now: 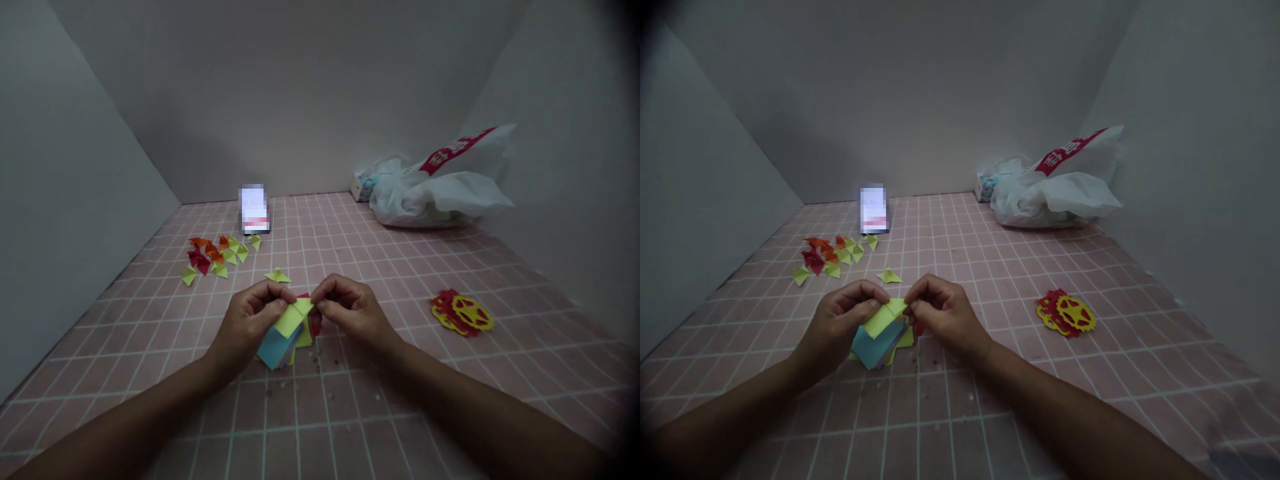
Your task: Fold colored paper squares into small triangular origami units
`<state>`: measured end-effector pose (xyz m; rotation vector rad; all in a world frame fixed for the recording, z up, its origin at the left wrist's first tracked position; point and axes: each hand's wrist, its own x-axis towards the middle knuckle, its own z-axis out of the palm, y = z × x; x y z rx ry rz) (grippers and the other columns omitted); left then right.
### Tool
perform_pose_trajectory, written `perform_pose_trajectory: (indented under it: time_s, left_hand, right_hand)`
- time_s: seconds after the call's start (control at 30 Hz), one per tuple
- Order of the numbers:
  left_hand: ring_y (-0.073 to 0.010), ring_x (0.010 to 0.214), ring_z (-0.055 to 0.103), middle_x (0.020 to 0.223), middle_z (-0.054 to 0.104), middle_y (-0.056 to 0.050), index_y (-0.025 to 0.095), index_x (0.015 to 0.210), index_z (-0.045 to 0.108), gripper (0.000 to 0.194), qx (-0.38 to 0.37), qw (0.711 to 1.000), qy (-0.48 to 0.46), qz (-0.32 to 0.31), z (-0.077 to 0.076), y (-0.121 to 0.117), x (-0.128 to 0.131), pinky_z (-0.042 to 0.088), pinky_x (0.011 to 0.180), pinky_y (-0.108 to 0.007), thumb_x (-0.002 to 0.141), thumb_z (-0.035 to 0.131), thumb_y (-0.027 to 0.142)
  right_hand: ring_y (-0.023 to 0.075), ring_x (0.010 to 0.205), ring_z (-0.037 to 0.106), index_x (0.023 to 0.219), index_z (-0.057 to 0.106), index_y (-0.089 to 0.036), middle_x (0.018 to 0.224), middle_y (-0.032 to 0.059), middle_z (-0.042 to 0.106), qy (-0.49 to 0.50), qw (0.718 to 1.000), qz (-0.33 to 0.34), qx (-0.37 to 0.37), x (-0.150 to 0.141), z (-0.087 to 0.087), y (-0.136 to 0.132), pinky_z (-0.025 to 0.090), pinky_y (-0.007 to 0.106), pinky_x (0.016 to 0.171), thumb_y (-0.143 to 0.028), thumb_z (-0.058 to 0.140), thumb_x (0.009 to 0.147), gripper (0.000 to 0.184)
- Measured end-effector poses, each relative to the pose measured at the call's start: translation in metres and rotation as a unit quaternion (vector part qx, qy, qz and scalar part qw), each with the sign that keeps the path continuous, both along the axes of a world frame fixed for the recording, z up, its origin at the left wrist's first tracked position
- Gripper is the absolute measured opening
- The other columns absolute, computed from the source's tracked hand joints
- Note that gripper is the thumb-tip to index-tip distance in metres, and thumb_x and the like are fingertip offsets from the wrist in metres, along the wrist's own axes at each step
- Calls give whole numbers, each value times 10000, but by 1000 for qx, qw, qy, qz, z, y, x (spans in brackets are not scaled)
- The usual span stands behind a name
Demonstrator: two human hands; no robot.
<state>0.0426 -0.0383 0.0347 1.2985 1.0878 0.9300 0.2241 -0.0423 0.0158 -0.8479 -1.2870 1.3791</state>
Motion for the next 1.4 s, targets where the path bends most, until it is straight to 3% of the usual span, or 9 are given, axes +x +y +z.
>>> perform_pose_trajectory:
  time_s: [0.3, 0.47, 0.8, 1.1, 1.4]
  left_hand:
    - [-102, 626, 545, 762, 620, 6, 184, 876, 633, 223, -53, 998, -15, -4, 0, 3, 4, 424, 550, -197, 749, 688, 359]
    - [-75, 523, 475, 642, 551, 33, 166, 756, 585, 256, -117, 992, -26, -39, 0, 3, 5, 387, 502, -190, 764, 665, 409]
    - [-83, 557, 490, 648, 556, 27, 158, 710, 599, 230, -59, 998, 12, -2, 2, 2, 5, 394, 509, -188, 732, 687, 370]
    - [-72, 506, 451, 618, 537, 36, 158, 722, 574, 256, -87, 996, -12, 11, -3, 5, 4, 366, 478, -182, 723, 694, 385]
    - [-80, 548, 473, 640, 546, 30, 159, 708, 575, 246, -65, 998, 18, 17, -3, 4, 5, 380, 501, -185, 724, 692, 375]
  right_hand:
    - [96, 579, 577, 733, 592, -174, 647, -21, 598, -30, 999, -16, 31, 0, -1, 1, 491, 236, 554, -156, 587, 752, 27]
    - [96, 572, 582, 734, 586, -178, 639, -26, 603, -5, 1000, -13, 21, 0, -2, 2, 487, 240, 563, -156, 595, 746, 26]
    - [97, 596, 596, 800, 565, -179, 680, -31, 598, 37, 999, 3, -29, -1, -2, 4, 489, 234, 566, -161, 620, 739, 84]
    - [102, 561, 586, 882, 576, -173, 696, -12, 628, 62, 996, 21, -53, -2, -6, 4, 494, 247, 545, -253, 603, 809, 112]
    - [80, 494, 548, 755, 554, -169, 637, -23, 604, 39, 994, 34, -95, -2, -10, 4, 465, 217, 489, -354, 634, 812, 209]
